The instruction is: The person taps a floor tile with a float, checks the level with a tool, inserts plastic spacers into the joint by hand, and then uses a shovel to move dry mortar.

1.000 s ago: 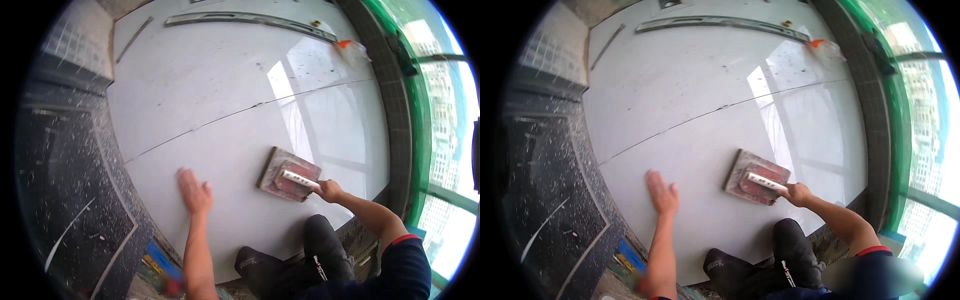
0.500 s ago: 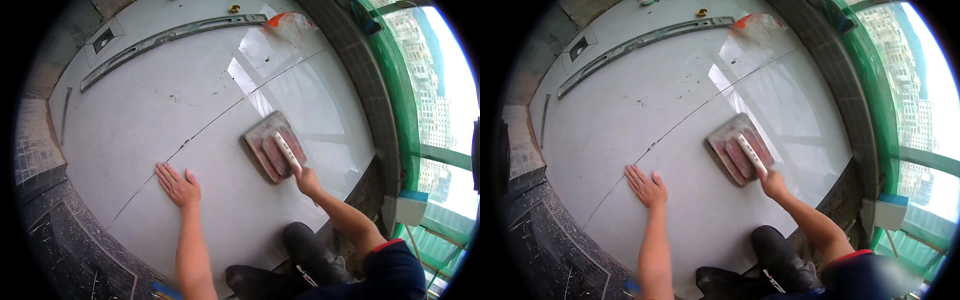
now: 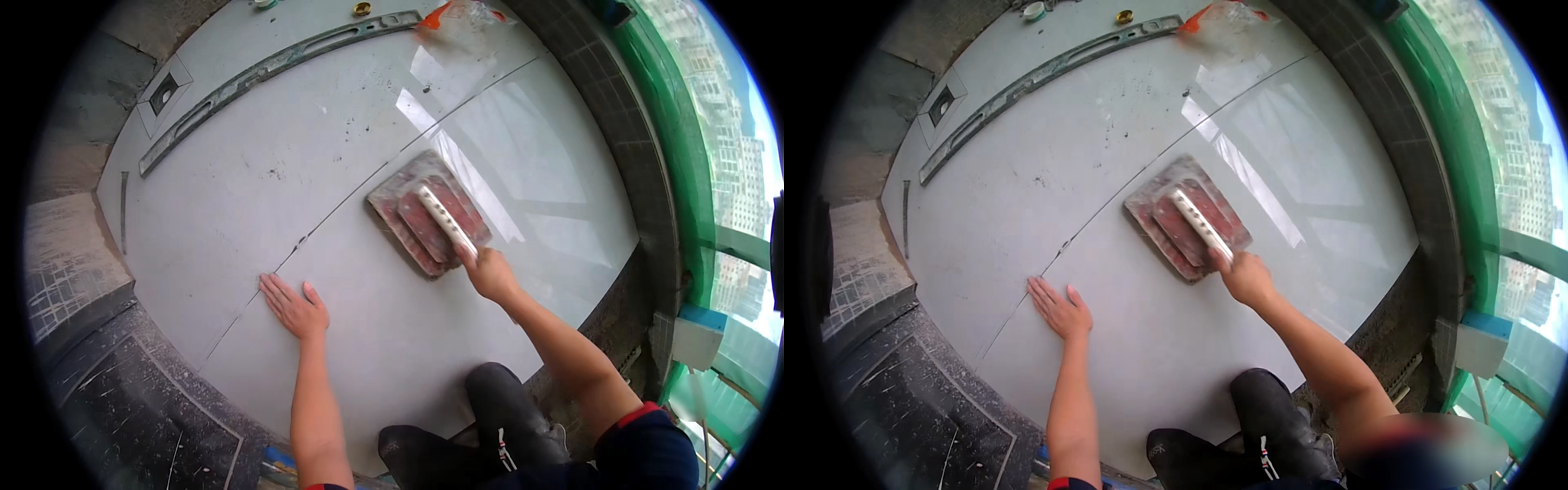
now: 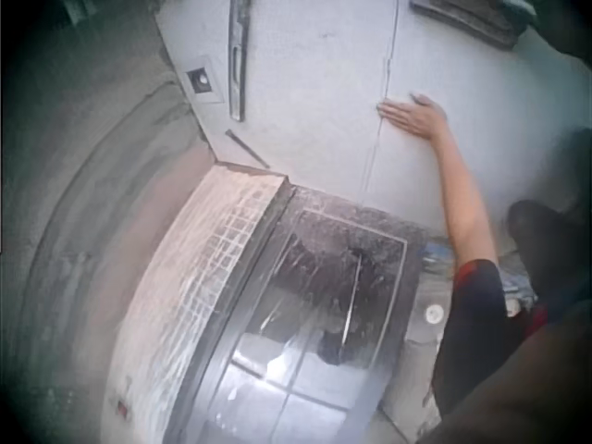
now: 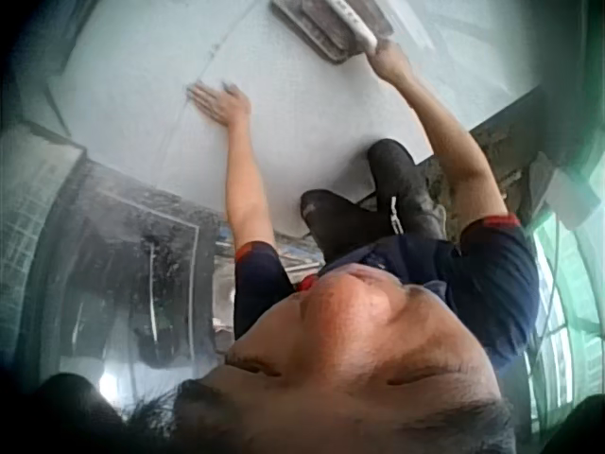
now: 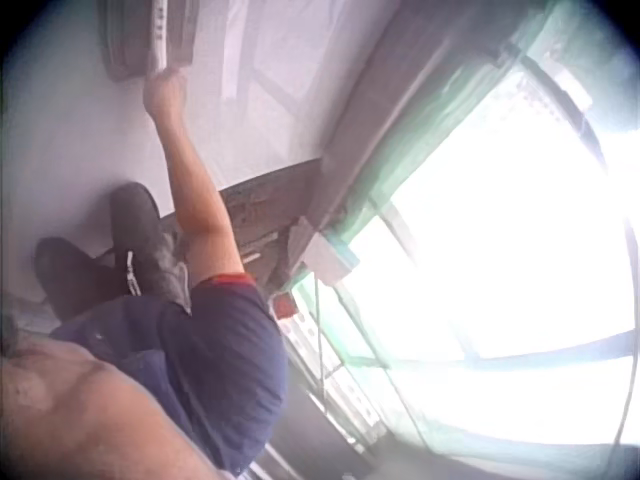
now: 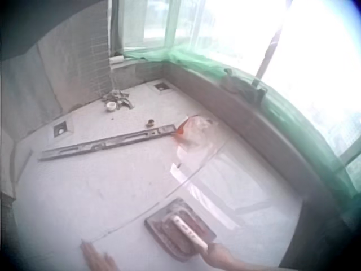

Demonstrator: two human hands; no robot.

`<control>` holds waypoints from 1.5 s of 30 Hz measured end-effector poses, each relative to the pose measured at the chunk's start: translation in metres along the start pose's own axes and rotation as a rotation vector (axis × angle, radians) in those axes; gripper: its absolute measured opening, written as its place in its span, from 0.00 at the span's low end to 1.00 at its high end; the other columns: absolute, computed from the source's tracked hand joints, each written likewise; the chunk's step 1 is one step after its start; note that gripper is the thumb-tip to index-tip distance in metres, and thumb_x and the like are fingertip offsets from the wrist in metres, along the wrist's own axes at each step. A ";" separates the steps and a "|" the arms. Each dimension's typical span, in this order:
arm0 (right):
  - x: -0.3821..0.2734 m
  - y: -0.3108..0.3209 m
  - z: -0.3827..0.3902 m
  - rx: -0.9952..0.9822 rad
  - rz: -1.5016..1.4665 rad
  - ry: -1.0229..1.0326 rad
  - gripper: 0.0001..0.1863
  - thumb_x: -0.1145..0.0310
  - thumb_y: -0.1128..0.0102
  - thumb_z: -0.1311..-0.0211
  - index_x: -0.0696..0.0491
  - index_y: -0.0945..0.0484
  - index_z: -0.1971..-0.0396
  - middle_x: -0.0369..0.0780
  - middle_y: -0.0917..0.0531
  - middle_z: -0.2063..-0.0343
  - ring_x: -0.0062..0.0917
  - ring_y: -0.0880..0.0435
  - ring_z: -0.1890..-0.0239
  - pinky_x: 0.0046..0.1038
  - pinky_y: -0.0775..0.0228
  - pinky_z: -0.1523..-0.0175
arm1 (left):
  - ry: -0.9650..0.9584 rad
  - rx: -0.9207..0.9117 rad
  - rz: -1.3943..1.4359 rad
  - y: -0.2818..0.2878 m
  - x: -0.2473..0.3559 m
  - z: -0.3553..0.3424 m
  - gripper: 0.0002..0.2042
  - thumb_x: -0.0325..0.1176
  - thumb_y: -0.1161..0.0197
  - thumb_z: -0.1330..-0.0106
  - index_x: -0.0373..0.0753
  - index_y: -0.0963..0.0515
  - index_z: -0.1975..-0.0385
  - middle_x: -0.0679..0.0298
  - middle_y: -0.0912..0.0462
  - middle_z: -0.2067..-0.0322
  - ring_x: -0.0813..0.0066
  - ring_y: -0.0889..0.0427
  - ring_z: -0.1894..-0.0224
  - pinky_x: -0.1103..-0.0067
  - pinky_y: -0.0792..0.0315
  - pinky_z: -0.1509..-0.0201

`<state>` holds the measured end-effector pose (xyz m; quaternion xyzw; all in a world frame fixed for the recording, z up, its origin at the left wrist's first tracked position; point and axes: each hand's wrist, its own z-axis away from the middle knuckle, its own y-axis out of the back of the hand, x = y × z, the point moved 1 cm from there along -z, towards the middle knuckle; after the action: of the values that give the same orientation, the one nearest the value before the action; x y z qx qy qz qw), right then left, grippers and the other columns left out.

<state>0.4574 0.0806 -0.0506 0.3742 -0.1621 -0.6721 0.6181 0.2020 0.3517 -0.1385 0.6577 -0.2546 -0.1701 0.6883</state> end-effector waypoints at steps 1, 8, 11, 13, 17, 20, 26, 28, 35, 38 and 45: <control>-0.004 0.000 0.000 -0.011 0.003 0.011 0.38 0.36 0.54 0.32 0.62 0.18 0.70 0.60 0.18 0.68 0.57 0.19 0.60 0.50 0.27 0.56 | 0.034 -0.009 -0.014 -0.005 0.001 0.006 0.35 0.43 0.51 0.29 0.24 0.51 0.30 0.41 0.53 0.27 0.45 0.55 0.25 0.59 0.58 0.22; 0.059 0.001 0.038 -0.077 -0.199 -0.022 0.38 0.34 0.59 0.31 0.59 0.18 0.66 0.54 0.17 0.71 0.51 0.18 0.64 0.45 0.28 0.55 | -0.455 -0.215 0.090 -0.004 0.125 -0.023 0.37 0.44 0.49 0.30 0.24 0.52 0.29 0.42 0.56 0.27 0.48 0.58 0.24 0.60 0.60 0.22; 0.065 0.033 0.035 -0.106 -0.280 -0.139 0.38 0.34 0.60 0.30 0.59 0.21 0.69 0.47 0.22 0.78 0.37 0.22 0.71 0.40 0.29 0.61 | -0.492 -0.192 0.063 -0.013 0.156 -0.066 0.38 0.45 0.49 0.30 0.25 0.52 0.29 0.44 0.56 0.26 0.51 0.58 0.23 0.62 0.62 0.21; 0.050 0.082 0.041 -0.062 -0.352 -0.173 0.34 0.38 0.58 0.28 0.58 0.27 0.74 0.38 0.30 0.84 0.23 0.32 0.76 0.33 0.34 0.68 | -0.502 -0.220 0.051 -0.014 0.165 -0.073 0.38 0.45 0.49 0.31 0.26 0.52 0.29 0.46 0.55 0.26 0.52 0.58 0.23 0.63 0.62 0.21; 0.073 0.113 0.087 0.190 -0.509 0.025 0.29 0.46 0.59 0.25 0.57 0.27 0.76 0.38 0.28 0.85 0.24 0.27 0.80 0.33 0.34 0.73 | -0.627 -0.228 0.123 -0.018 0.156 -0.075 0.37 0.43 0.48 0.32 0.27 0.50 0.29 0.45 0.52 0.27 0.50 0.55 0.24 0.62 0.59 0.22; 0.096 0.070 0.058 0.323 -0.360 0.058 0.25 0.53 0.56 0.26 0.60 0.24 0.72 0.49 0.22 0.82 0.43 0.19 0.78 0.42 0.30 0.70 | -0.633 -0.230 0.139 -0.018 0.159 -0.080 0.37 0.43 0.47 0.33 0.27 0.48 0.29 0.44 0.49 0.28 0.48 0.53 0.24 0.61 0.56 0.23; 0.028 0.144 -0.045 -0.034 -0.457 -0.174 0.36 0.40 0.62 0.27 0.62 0.24 0.73 0.47 0.22 0.82 0.37 0.22 0.76 0.37 0.29 0.67 | -0.631 -0.190 0.122 -0.024 0.162 -0.081 0.37 0.43 0.44 0.36 0.28 0.46 0.30 0.45 0.47 0.28 0.49 0.50 0.25 0.60 0.53 0.24; 0.045 0.161 -0.002 0.058 -0.631 -0.209 0.34 0.42 0.62 0.25 0.56 0.28 0.80 0.36 0.27 0.86 0.23 0.29 0.80 0.30 0.34 0.74 | -0.613 -0.196 0.137 -0.021 0.163 -0.087 0.38 0.43 0.44 0.36 0.28 0.46 0.30 0.46 0.47 0.28 0.49 0.49 0.25 0.60 0.53 0.24; 0.145 0.077 -0.010 0.476 -0.583 -0.382 0.33 0.43 0.60 0.26 0.59 0.28 0.80 0.48 0.25 0.85 0.41 0.22 0.76 0.43 0.32 0.68 | -0.631 -0.192 0.147 -0.019 0.180 -0.079 0.38 0.42 0.44 0.37 0.29 0.46 0.29 0.46 0.47 0.28 0.49 0.48 0.25 0.59 0.52 0.25; 0.109 0.130 -0.067 0.254 -0.705 -0.369 0.34 0.38 0.58 0.28 0.54 0.29 0.79 0.35 0.27 0.86 0.24 0.27 0.85 0.29 0.35 0.80 | -0.614 -0.184 0.112 -0.021 0.165 -0.083 0.38 0.43 0.44 0.37 0.30 0.46 0.29 0.46 0.47 0.28 0.49 0.48 0.25 0.59 0.52 0.25; 0.146 0.065 -0.005 0.431 -0.468 -0.225 0.34 0.44 0.64 0.24 0.58 0.29 0.79 0.41 0.25 0.85 0.29 0.25 0.83 0.37 0.34 0.74 | -0.541 -0.172 0.087 -0.025 0.167 -0.081 0.39 0.47 0.45 0.36 0.30 0.46 0.29 0.47 0.47 0.28 0.50 0.49 0.25 0.60 0.52 0.25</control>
<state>0.5137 -0.0691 -0.0533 0.4468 -0.2775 -0.7831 0.3319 0.3869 0.3214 -0.1424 0.5162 -0.4416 -0.3308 0.6550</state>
